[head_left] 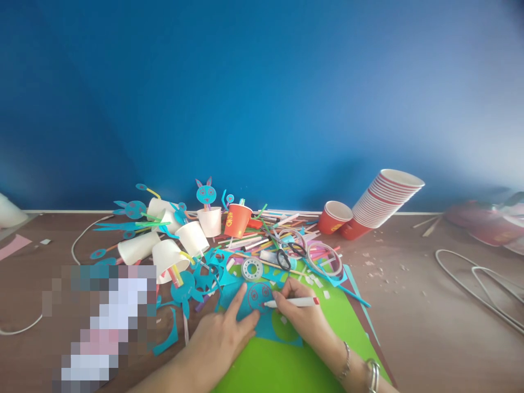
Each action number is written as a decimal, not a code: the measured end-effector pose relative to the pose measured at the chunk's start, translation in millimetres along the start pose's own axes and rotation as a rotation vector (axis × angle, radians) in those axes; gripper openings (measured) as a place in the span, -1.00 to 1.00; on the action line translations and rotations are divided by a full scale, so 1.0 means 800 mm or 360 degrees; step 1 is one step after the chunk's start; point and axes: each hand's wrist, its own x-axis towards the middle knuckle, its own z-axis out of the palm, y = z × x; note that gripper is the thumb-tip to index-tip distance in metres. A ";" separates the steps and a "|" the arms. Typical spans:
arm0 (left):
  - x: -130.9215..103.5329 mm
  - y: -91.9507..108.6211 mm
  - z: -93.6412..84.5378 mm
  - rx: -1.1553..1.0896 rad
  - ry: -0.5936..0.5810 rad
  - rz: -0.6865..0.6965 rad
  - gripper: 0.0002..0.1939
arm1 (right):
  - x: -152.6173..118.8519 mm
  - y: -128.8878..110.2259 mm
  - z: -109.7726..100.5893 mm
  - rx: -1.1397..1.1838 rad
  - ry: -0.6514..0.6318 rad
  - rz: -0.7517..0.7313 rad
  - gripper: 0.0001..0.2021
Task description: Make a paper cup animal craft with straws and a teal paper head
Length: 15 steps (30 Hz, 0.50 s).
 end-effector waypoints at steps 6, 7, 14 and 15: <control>0.002 0.001 -0.005 -0.0038 -0.0039 -0.0019 -0.64 | -0.001 -0.002 -0.001 -0.0076 -0.0017 0.0001 -0.74; 0.002 0.000 -0.006 -0.0047 -0.0048 -0.0021 -0.64 | -0.001 -0.002 -0.001 -0.0078 -0.0019 0.0001 -0.74; 0.003 -0.001 -0.006 -0.0047 -0.0106 -0.0024 -0.64 | -0.001 -0.005 0.000 -0.0084 -0.0008 0.0013 -0.73; 0.003 -0.001 -0.006 -0.0044 -0.0109 -0.0030 -0.64 | -0.001 -0.005 0.000 -0.0084 -0.0008 0.0013 -0.73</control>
